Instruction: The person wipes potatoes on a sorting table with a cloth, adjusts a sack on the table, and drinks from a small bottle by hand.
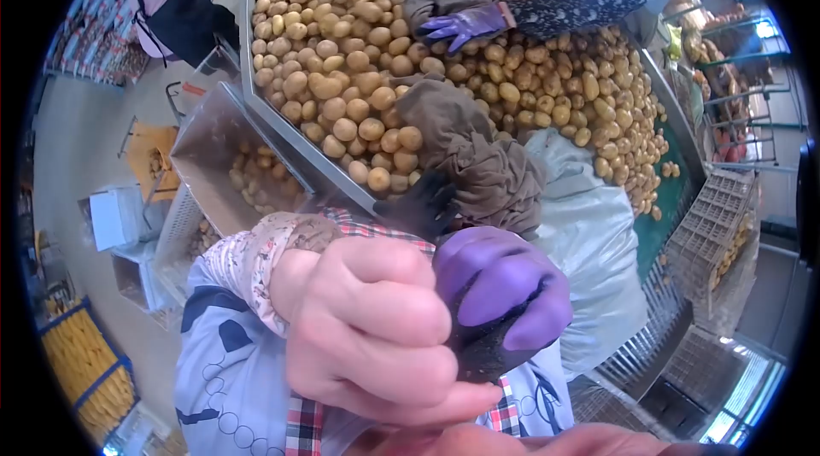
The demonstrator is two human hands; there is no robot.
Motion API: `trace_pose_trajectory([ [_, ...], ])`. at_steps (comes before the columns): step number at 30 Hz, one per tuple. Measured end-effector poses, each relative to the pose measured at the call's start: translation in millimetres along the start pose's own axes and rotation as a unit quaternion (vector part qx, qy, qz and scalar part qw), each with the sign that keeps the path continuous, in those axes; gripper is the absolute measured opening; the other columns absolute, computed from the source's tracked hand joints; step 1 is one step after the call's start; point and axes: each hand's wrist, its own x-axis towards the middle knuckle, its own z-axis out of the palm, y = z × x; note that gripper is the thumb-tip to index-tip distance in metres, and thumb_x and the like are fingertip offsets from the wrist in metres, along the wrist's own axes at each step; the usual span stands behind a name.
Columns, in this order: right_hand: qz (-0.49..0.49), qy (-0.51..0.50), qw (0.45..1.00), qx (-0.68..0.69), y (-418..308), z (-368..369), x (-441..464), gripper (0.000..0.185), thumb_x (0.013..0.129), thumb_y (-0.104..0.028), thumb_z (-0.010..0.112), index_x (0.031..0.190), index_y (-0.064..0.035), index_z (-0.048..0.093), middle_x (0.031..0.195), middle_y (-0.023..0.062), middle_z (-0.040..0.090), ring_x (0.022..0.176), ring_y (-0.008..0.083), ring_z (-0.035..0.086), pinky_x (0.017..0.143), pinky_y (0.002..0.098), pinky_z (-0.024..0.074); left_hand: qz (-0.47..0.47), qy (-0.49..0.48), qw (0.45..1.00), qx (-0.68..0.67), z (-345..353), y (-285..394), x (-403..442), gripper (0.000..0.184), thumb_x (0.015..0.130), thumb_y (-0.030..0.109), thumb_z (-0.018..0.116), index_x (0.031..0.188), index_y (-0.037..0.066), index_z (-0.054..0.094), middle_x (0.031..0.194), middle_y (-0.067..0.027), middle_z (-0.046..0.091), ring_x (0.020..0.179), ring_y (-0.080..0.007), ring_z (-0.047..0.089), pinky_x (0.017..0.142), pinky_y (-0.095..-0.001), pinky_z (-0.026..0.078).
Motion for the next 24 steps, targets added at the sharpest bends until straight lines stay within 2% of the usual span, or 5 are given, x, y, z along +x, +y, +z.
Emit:
trace_pose_trajectory([
  [9,-0.069,0.067,0.991,-0.098,2.6,11.1,-5.9,0.014,0.090,-0.017,0.056,0.101,-0.0075,0.054,0.082,0.0137,0.057,0.057,0.0238,0.054,0.044,0.0330,0.0410,-0.016,-0.041,0.995,-0.087,-8.4,-9.9,10.0,0.015,0.068,0.014,0.071,0.083,0.013,0.073,0.072,0.0063,0.050,0.063,-0.0112,0.044,0.059,-0.0287,0.030],
  [14,-0.094,0.129,0.977,-0.140,5.1,22.6,-8.9,0.011,0.089,-0.018,0.058,0.098,-0.0110,0.055,0.080,0.0069,0.053,0.057,0.0210,0.051,0.043,0.0313,0.0379,-0.063,-0.001,0.994,-0.088,-10.4,-3.8,2.6,0.018,0.065,0.016,0.073,0.082,0.016,0.076,0.075,0.0066,0.049,0.070,-0.0113,0.043,0.062,-0.0282,0.029],
  [16,-0.098,0.128,0.974,-0.160,3.9,22.5,-5.4,0.026,0.084,-0.013,0.063,0.107,-0.0065,0.053,0.082,0.0150,0.057,0.056,0.0229,0.055,0.043,0.0318,0.0425,-0.072,0.020,0.995,-0.065,-7.0,-1.4,-4.0,0.020,0.063,0.017,0.073,0.082,0.017,0.076,0.077,0.0068,0.048,0.073,-0.0114,0.042,0.063,-0.0283,0.029],
  [18,-0.092,0.144,0.968,-0.185,3.8,27.7,-8.3,0.018,0.086,-0.018,0.061,0.101,-0.0097,0.054,0.084,0.0100,0.054,0.058,0.0212,0.052,0.044,0.0317,0.0404,-0.081,0.029,0.995,-0.058,-6.3,0.2,-7.8,0.023,0.060,0.018,0.075,0.082,0.018,0.076,0.077,0.0069,0.048,0.074,-0.0117,0.041,0.063,-0.0286,0.028],
  [24,-0.109,0.127,0.967,-0.192,2.8,27.7,-17.0,0.017,0.089,-0.026,0.056,0.101,-0.0137,0.053,0.091,0.0050,0.050,0.062,0.0198,0.048,0.048,0.0327,0.0396,0.008,0.023,0.996,-0.080,0.0,-4.6,-4.5,0.015,0.065,0.006,0.068,0.080,0.004,0.070,0.081,-0.0017,0.056,0.072,-0.0176,0.052,0.063,-0.0316,0.039],
])
